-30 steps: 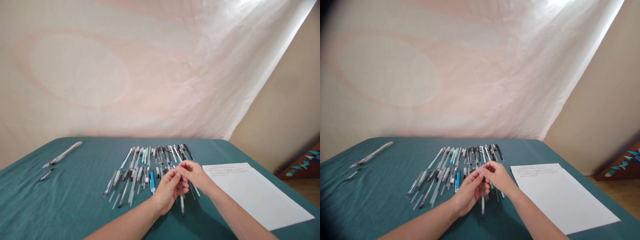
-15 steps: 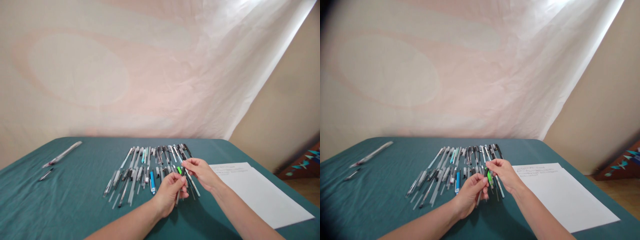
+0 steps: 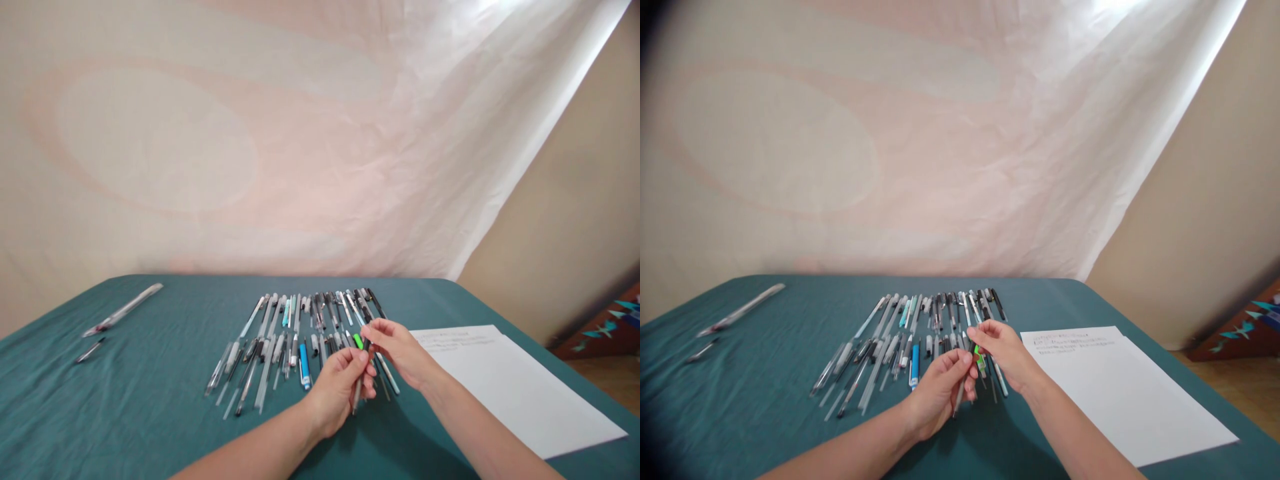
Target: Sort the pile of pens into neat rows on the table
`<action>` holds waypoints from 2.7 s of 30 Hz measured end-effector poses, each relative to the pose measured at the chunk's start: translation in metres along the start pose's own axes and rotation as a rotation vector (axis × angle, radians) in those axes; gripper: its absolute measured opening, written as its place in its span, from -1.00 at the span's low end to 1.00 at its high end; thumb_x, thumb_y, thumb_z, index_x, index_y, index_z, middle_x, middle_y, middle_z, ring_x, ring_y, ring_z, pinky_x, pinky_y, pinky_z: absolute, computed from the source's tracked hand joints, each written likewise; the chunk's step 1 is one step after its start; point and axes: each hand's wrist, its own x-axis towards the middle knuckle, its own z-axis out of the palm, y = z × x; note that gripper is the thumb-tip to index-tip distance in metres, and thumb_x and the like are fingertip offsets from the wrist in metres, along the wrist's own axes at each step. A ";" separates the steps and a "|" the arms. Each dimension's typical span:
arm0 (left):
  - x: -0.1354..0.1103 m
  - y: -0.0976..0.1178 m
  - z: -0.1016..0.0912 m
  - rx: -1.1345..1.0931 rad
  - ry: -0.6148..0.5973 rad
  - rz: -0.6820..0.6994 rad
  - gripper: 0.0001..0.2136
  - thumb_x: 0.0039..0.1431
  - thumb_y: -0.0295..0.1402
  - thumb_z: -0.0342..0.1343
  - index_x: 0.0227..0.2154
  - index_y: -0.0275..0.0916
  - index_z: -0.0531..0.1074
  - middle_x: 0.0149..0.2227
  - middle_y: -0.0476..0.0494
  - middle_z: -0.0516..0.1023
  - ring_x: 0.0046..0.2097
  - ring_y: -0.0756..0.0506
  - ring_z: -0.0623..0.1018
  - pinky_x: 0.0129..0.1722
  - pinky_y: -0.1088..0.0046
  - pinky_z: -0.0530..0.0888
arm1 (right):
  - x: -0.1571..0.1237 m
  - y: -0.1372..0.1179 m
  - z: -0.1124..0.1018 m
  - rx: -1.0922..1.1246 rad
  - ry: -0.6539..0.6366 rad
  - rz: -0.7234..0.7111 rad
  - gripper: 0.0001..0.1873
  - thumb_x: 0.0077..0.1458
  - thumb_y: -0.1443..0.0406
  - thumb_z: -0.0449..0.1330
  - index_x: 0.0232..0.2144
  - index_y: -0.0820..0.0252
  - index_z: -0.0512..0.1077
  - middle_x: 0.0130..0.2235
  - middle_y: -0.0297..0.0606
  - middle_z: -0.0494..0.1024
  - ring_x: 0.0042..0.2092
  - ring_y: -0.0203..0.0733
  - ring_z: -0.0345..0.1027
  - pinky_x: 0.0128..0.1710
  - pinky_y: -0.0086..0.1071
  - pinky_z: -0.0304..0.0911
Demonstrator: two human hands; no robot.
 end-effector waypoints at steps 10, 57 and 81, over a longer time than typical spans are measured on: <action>0.001 -0.002 -0.002 -0.033 -0.022 -0.002 -0.75 0.05 -0.19 0.04 -0.40 -0.33 0.32 -0.52 -0.01 0.36 -0.60 0.12 0.33 -0.54 0.59 0.27 | 0.000 -0.004 -0.003 0.184 -0.176 0.101 -0.70 -0.10 0.16 0.22 -0.34 0.26 0.45 -0.41 -0.26 0.48 -0.50 -0.36 0.29 -0.46 -0.43 0.21; 0.000 -0.005 -0.001 -0.011 0.000 -0.004 -0.78 0.08 -0.24 0.01 -0.36 -0.34 0.31 -0.51 -0.01 0.34 -0.57 0.13 0.32 -0.53 0.59 0.29 | 0.007 -0.009 -0.014 0.065 0.079 -0.062 -0.73 -0.13 0.16 0.24 -0.41 0.24 0.45 -0.36 -0.27 0.45 -0.43 -0.36 0.24 -0.45 -0.47 0.18; 0.003 -0.008 -0.005 0.023 -0.015 0.013 -0.78 0.10 -0.25 -0.01 -0.32 -0.34 0.31 -0.50 -0.01 0.34 -0.56 0.12 0.33 -0.52 0.57 0.29 | 0.023 0.015 -0.064 -1.425 0.110 -0.011 -0.69 -0.02 0.10 0.08 -0.58 0.17 0.45 -0.52 -0.23 0.50 -0.45 -0.22 0.34 -0.50 -0.44 -0.01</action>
